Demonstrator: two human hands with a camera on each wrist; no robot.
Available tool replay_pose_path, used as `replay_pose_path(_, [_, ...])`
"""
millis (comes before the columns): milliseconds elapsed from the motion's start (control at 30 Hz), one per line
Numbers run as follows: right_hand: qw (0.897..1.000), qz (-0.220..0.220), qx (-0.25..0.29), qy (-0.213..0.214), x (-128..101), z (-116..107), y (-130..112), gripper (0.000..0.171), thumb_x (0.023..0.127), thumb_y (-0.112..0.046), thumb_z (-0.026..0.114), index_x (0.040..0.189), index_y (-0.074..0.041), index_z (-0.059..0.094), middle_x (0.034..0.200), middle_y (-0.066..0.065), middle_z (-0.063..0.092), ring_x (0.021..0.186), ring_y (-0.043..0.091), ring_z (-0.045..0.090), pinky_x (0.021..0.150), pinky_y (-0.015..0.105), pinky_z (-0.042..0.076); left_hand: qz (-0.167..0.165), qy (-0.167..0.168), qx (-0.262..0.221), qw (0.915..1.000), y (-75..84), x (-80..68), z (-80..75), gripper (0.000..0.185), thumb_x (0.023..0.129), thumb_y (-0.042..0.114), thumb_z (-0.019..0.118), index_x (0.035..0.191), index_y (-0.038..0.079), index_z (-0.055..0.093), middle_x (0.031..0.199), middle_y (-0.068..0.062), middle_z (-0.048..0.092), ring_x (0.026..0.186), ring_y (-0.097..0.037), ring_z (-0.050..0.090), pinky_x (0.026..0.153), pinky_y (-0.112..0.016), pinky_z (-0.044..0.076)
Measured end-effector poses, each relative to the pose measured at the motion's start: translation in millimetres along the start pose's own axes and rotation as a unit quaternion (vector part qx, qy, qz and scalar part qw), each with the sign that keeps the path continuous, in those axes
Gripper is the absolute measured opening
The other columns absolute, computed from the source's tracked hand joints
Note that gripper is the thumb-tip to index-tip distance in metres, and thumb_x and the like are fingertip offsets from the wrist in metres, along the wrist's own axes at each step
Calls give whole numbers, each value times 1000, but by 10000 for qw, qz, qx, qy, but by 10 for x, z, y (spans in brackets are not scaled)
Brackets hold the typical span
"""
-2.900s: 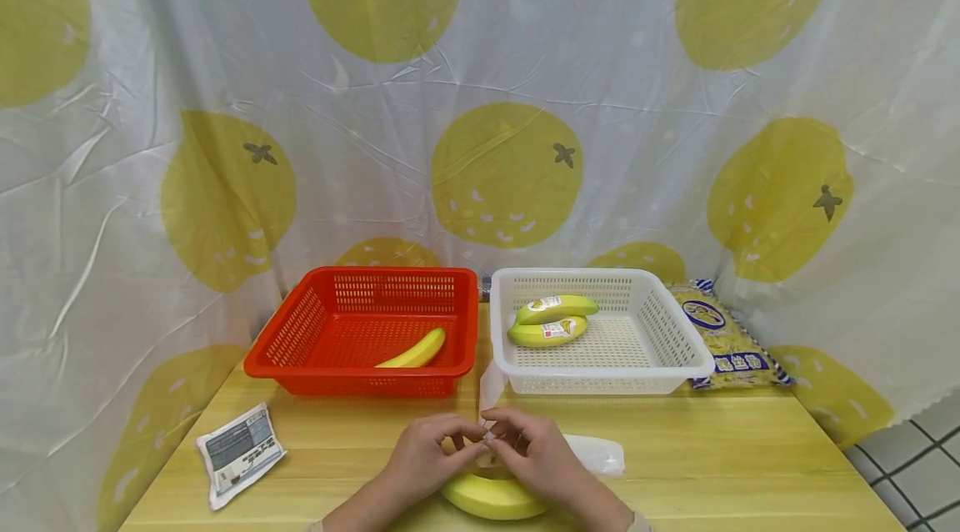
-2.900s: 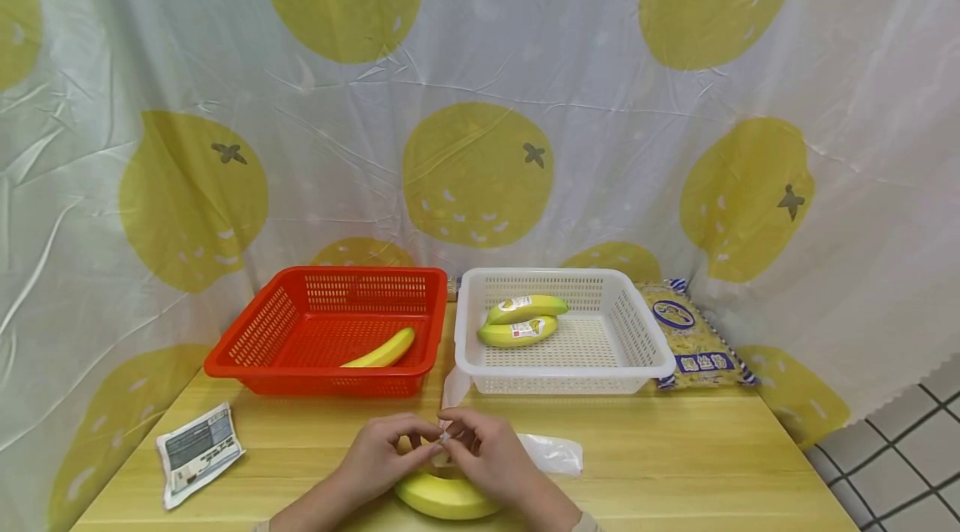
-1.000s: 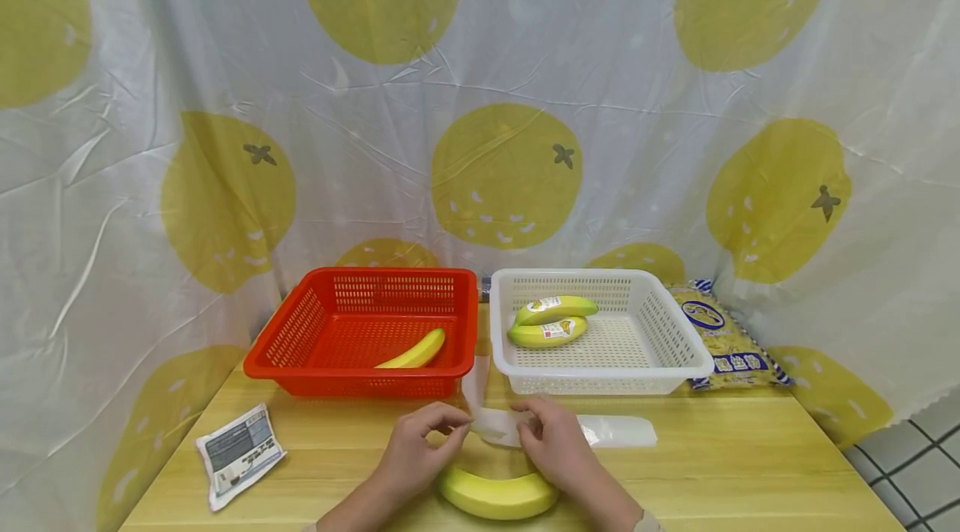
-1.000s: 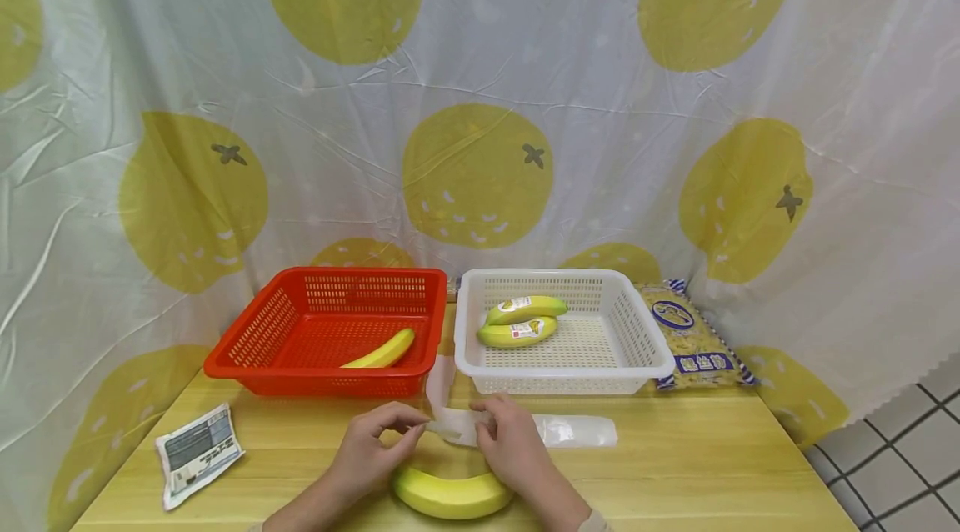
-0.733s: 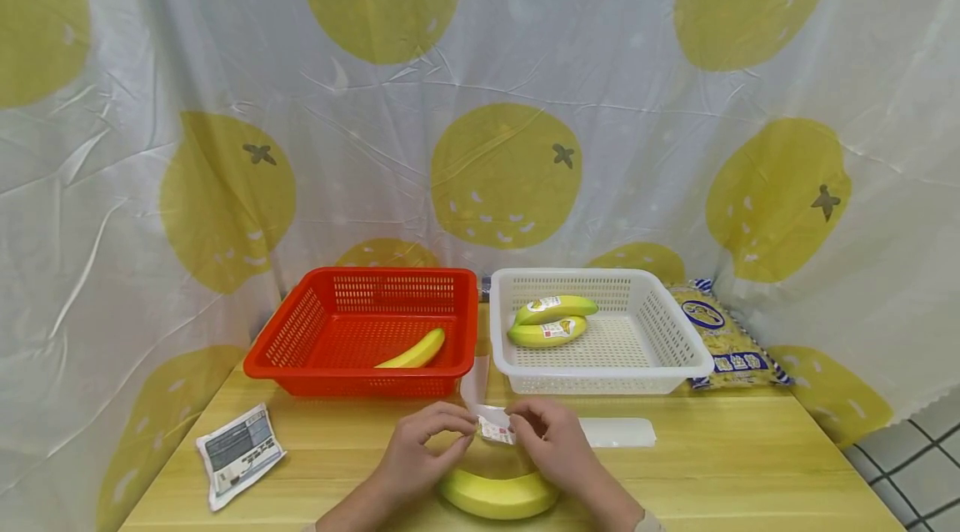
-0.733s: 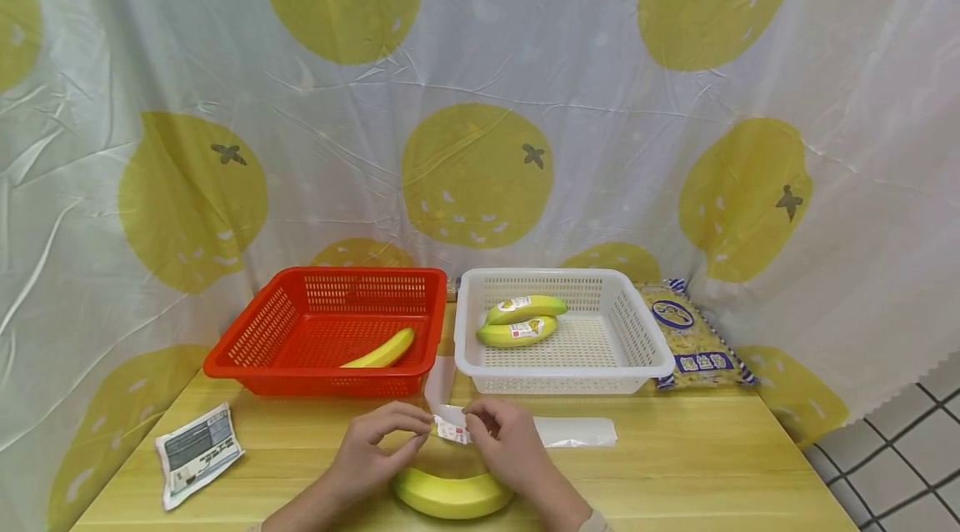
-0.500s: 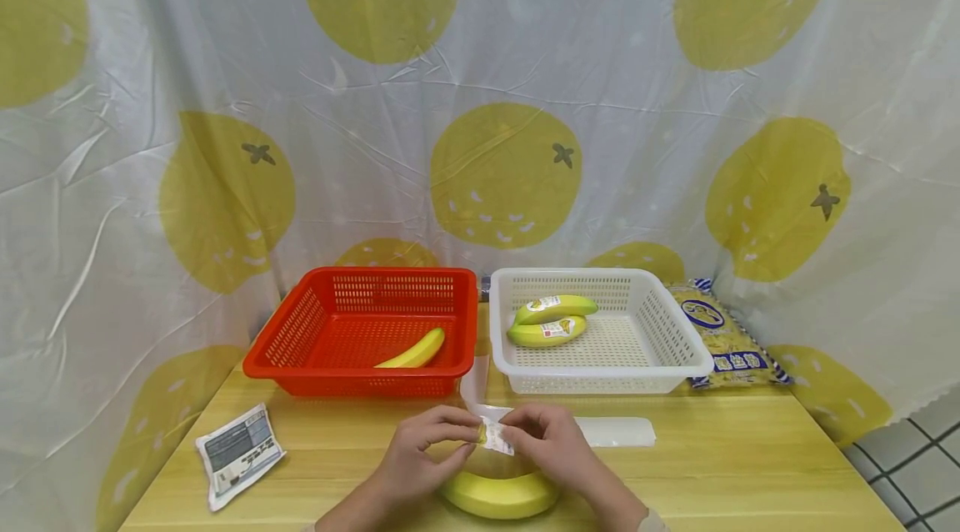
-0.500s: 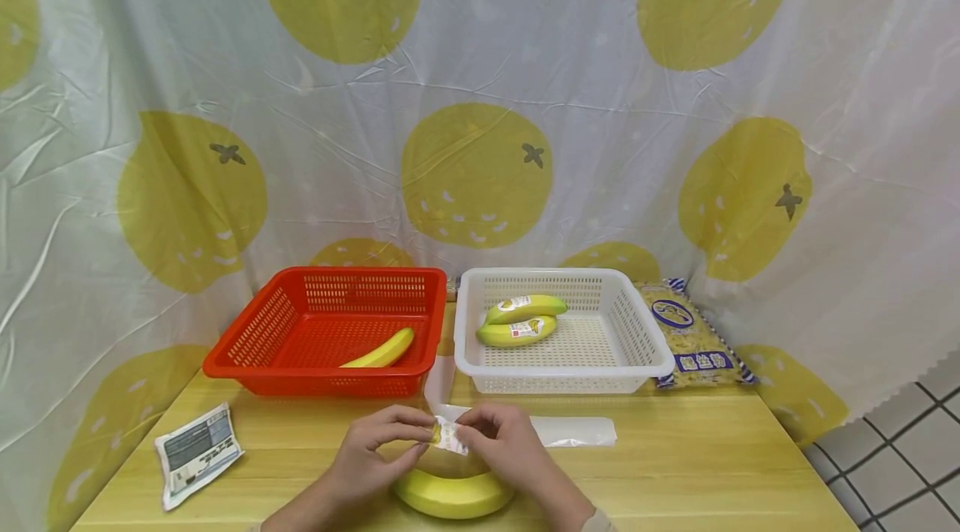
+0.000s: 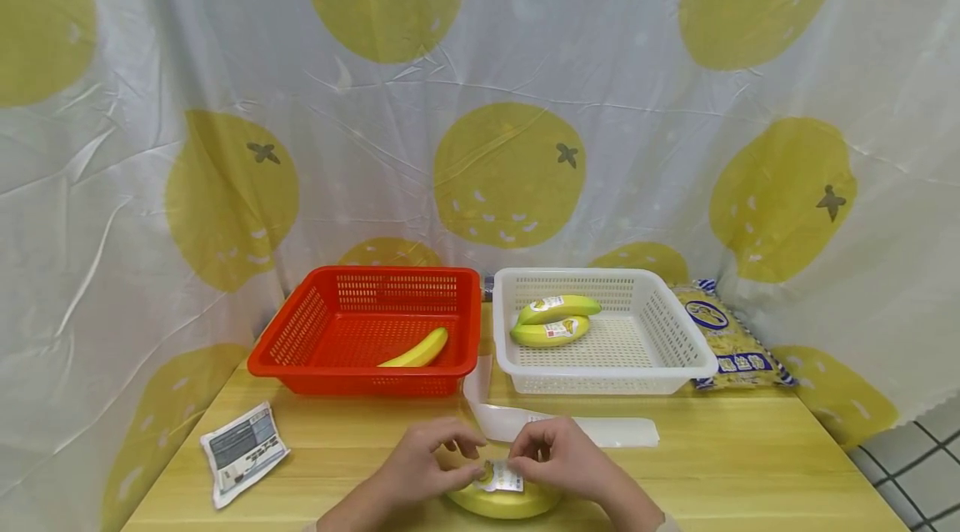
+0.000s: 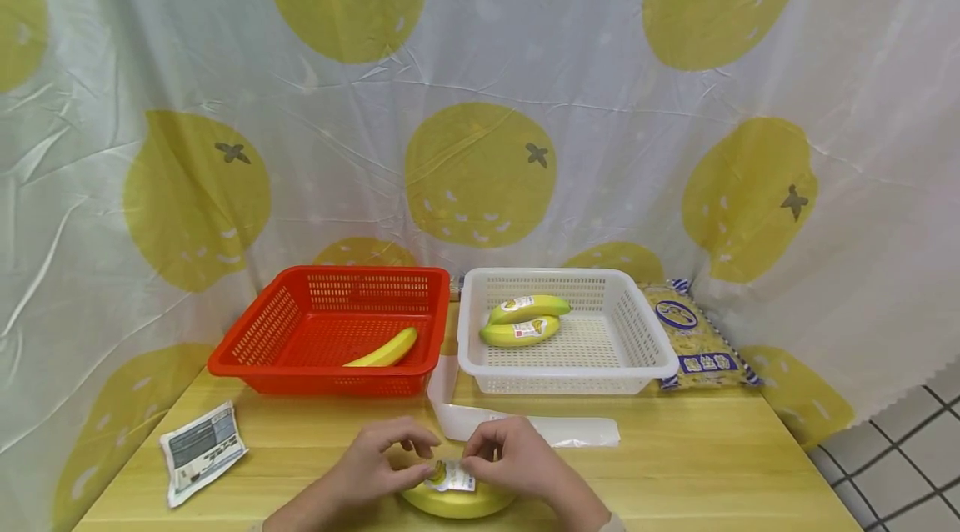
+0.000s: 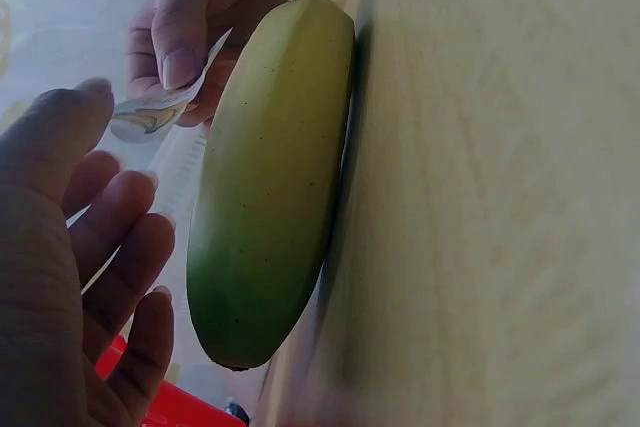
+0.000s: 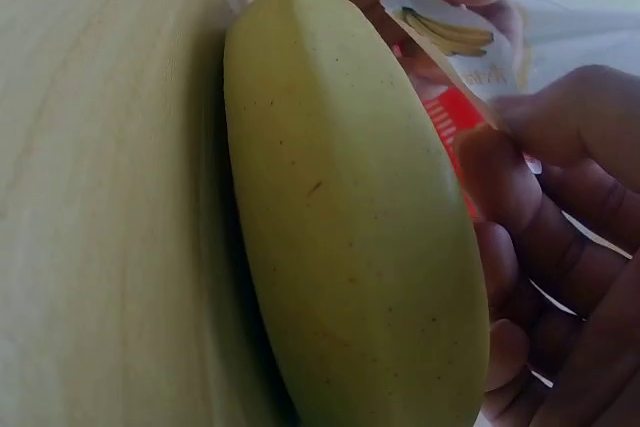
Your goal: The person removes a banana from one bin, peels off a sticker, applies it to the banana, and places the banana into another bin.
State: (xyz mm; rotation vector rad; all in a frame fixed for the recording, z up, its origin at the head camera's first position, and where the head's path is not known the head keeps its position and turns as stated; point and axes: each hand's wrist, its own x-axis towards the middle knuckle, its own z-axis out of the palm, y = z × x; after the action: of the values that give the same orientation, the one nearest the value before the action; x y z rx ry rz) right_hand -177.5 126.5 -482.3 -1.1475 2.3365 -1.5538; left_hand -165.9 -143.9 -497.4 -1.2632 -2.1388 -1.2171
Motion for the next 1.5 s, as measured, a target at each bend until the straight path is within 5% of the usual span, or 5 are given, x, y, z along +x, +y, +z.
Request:
replay_pose_path(333, [9933, -948, -645, -171, -43, 34, 1, 13, 87, -14, 83, 84, -20, 71, 68, -4, 65, 67, -9, 50, 55, 15, 48, 260, -598, -117, 9978, 18, -16, 34, 15, 89, 13, 82, 94, 25, 72, 85, 14, 69, 83, 1, 61, 68, -14, 52])
replay_pose_path(733, [9840, -1203, -1294, -238, -33, 49, -34, 16, 84, -18, 85, 83, -23, 70, 71, -8, 61, 69, -9, 49, 59, 11, 45, 54, -897, -82, 9959, 37, -19, 22, 13, 91, 21, 81, 93, 25, 69, 84, 14, 64, 82, 2, 57, 69, -16, 51])
replay_pose_path(1033, [9717, -1329, -1926, 312, -9, 71, 56, 22, 83, -17, 86, 85, -23, 65, 80, -13, 62, 76, 6, 59, 69, 18, 50, -1081, -1136, 84, 9876, 54, -37, 18, 30, 91, 27, 81, 116, 21, 64, 102, 14, 67, 92, -2, 67, 78, -21, 58])
replay_pose_path(1267, [9726, -994, -2023, 569, -7, 90, 63, 21, 85, -14, 82, 96, -18, 66, 86, -11, 66, 79, 2, 61, 70, 21, 52, -230, -964, 753, 9922, 16, -32, 19, 28, 87, 33, 84, 110, 27, 69, 108, 16, 70, 98, -1, 65, 86, -19, 53])
replay_pose_path(1500, [9623, -1783, -1999, 479, 15, 86, 73, 23, 83, -7, 82, 99, -16, 68, 94, -6, 69, 86, 6, 64, 79, 20, 53, -36, -800, 800, 9936, -2, -21, 39, 23, 85, 25, 87, 104, 25, 74, 109, 16, 71, 104, 0, 64, 90, -19, 52])
